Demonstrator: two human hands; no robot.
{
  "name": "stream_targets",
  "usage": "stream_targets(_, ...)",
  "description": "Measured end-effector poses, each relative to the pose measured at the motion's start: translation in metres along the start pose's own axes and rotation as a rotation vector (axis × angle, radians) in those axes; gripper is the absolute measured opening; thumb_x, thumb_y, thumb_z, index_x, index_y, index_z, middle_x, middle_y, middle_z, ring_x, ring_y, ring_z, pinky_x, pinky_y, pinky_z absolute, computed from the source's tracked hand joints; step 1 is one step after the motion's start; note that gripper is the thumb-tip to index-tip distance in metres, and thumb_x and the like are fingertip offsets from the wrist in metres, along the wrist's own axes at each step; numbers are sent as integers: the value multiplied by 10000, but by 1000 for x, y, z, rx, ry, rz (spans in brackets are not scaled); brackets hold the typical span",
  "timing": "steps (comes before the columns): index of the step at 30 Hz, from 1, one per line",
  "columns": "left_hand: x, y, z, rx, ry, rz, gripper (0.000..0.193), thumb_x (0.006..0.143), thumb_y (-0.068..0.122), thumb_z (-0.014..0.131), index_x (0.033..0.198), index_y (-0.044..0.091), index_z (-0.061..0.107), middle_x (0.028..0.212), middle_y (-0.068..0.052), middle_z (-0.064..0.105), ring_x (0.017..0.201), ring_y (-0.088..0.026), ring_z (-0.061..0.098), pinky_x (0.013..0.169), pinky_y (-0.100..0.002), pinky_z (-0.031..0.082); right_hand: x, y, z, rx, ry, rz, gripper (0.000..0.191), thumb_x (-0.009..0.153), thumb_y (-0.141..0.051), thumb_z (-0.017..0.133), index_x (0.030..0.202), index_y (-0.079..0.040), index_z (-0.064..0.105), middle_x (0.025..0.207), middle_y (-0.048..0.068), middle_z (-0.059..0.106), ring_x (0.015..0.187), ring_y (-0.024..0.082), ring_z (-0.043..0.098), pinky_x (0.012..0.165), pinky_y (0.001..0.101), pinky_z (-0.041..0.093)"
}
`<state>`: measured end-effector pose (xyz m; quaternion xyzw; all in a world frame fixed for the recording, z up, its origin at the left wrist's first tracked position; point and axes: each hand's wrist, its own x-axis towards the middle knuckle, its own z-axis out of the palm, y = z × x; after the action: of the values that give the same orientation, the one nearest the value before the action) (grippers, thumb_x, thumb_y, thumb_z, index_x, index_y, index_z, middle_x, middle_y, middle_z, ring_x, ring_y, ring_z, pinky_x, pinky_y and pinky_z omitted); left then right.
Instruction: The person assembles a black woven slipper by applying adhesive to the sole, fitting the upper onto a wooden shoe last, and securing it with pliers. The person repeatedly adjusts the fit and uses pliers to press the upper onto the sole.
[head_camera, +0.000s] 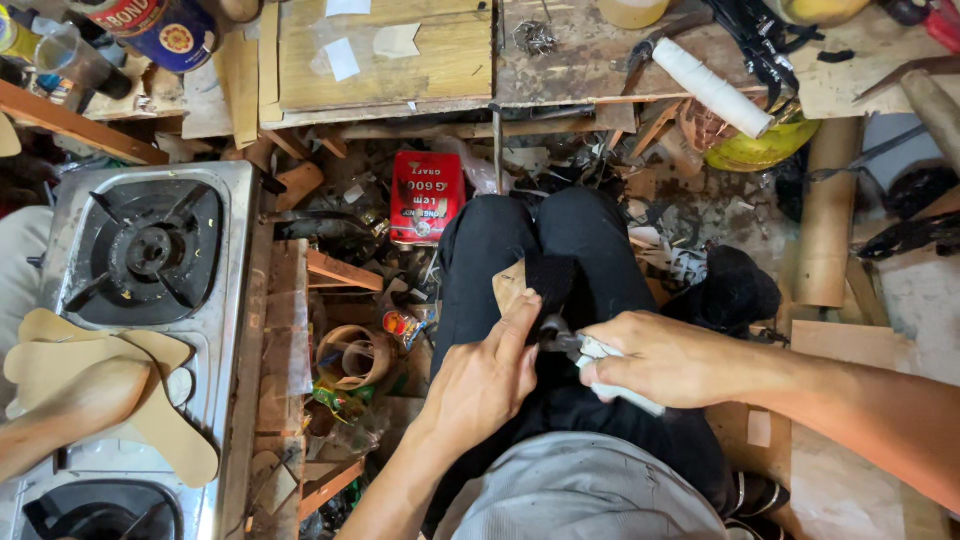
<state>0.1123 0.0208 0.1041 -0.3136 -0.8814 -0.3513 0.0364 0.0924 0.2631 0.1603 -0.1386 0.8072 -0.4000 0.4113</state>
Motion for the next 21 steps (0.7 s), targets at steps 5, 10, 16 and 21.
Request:
stream_targets(5, 5, -6, -7, -97, -5, -115, 562, 969, 139, 622, 1475, 20, 410, 1271, -250, 672, 778, -464, 691, 669, -524, 566, -1, -8, 22, 109, 209, 109, 247, 943, -272, 590, 1099, -110, 693, 577, 52, 602, 501, 128, 581, 493, 303, 486)
stream_targets(10, 13, -15, -17, -249, 53, -106, 482, 1030, 142, 573, 1481, 41, 437, 1239, -242, 683, 938, -467, 709, 807, -520, 574, 20, 7, 60, 279, 539, -256, 195, 949, -162, 604, 1069, -15, 649, 695, 48, 616, 542, 133, 594, 499, 313, 509)
stream_targets(16, 18, -15, -19, -196, -32, -138, 456, 999, 167, 570, 1428, 45, 474, 1260, -236, 692, 929, -451, 700, 775, -507, 573, 17, 31, 54, -105, 560, -331, 171, 939, -156, 639, 1021, -6, 641, 753, 165, 678, 661, 366, 667, 571, 448, 500)
stream_targets(21, 14, -12, -20, -152, -44, -187, 433, 1010, 183, 615, 1404, 36, 511, 1182, -244, 703, 913, -463, 691, 733, -520, 561, 22, 18, 59, -261, 565, -269, 243, 897, -133, 629, 1097, 6, 630, 827, 205, 702, 699, 409, 684, 580, 487, 520)
